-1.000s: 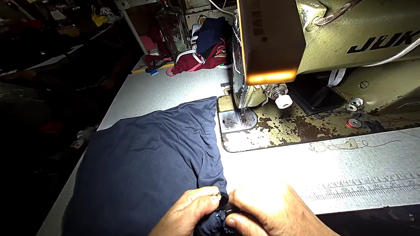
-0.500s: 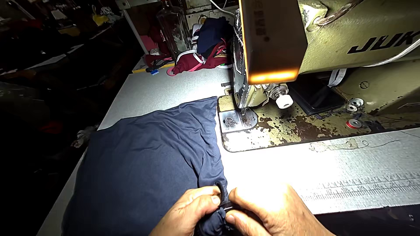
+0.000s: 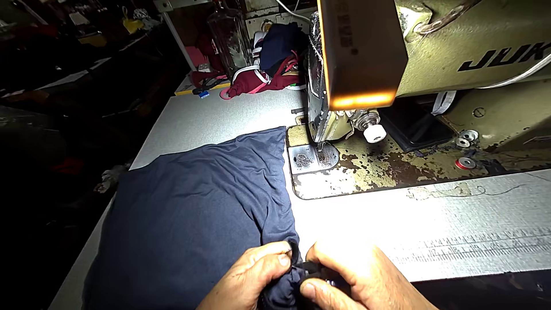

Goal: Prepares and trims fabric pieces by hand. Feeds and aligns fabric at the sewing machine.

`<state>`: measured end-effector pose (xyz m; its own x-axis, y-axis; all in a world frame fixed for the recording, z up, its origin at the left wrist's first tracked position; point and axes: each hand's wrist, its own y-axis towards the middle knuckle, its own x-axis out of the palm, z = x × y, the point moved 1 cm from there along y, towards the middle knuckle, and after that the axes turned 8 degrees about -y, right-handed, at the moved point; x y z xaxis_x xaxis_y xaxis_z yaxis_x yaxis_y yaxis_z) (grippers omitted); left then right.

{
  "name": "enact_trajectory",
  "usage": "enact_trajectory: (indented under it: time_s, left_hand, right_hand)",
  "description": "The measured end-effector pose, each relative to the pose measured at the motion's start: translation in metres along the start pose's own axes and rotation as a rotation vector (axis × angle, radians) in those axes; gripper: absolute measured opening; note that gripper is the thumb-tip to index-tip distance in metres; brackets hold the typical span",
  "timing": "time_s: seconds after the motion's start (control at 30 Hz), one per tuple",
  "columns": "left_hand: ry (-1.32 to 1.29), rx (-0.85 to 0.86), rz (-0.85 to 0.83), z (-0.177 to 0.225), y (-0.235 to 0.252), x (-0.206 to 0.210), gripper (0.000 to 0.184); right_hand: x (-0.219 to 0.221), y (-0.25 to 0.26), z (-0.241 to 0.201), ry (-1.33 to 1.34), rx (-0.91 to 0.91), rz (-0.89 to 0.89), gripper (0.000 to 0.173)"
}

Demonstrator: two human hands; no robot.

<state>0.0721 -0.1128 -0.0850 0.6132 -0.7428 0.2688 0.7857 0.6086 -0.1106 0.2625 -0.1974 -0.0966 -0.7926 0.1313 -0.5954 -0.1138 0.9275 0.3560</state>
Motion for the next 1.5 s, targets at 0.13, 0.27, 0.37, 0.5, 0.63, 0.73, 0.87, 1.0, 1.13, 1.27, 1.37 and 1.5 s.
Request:
enact_trajectory:
  time_s: [0.13, 0.27, 0.37, 0.5, 0.63, 0.73, 0.87, 1.0, 1.13, 1.27, 1.37, 1.5]
  left_hand:
    - [-0.015, 0.012, 0.014, -0.002, -0.003, 0.0, 0.031]
    - [-0.005, 0.003, 0.071, 0.002, -0.004, 0.003, 0.033]
    - [-0.006, -0.008, 0.091, 0.005, -0.004, 0.004, 0.035]
    - [-0.006, -0.007, -0.001, -0.002, -0.002, -0.001, 0.031]
    - [-0.011, -0.004, 0.018, -0.003, -0.004, -0.001, 0.029]
    - [0.004, -0.009, 0.01, -0.001, -0.003, 0.0, 0.029]
    - [0.025, -0.019, -0.018, -0.001, -0.002, -0.003, 0.027]
    - [0.025, 0.017, 0.029, 0.001, -0.006, -0.003, 0.022]
    - [0.086, 0.047, 0.033, 0.012, -0.009, 0.003, 0.017]
    - [0.258, 0.087, 0.04, 0.031, -0.011, 0.009, 0.014]
    - [0.679, 0.277, 0.144, 0.048, -0.024, 0.015, 0.013]
    - [1.107, 0.458, 0.202, 0.062, -0.056, 0.03, 0.009]
  right_hand:
    - [0.007, 0.004, 0.0, 0.04, -0.025, 0.015, 0.027]
    - [0.012, 0.007, 0.002, 0.099, -0.021, 0.025, 0.028]
    - [0.015, 0.006, 0.005, 0.112, -0.018, 0.058, 0.032]
    - [0.012, 0.003, 0.005, 0.108, 0.029, 0.064, 0.032]
    - [0.012, 0.003, 0.004, 0.163, 0.034, 0.024, 0.028]
    - [0.019, 0.003, 0.009, 0.153, 0.035, 0.113, 0.034]
    - [0.008, -0.005, 0.028, -0.106, 0.324, 0.363, 0.034]
    - [-0.026, -0.005, 0.056, -0.827, 0.336, 0.496, 0.032]
    - [-0.031, -0.005, 0.043, -0.703, 0.259, 0.499, 0.039]
    - [0.002, -0.005, -0.014, 0.007, 0.224, 0.203, 0.032]
    - [0.01, -0.005, -0.038, 0.033, 0.233, 0.208, 0.012]
    - [-0.005, -0.015, -0.047, 0.307, 0.262, 0.214, 0.012]
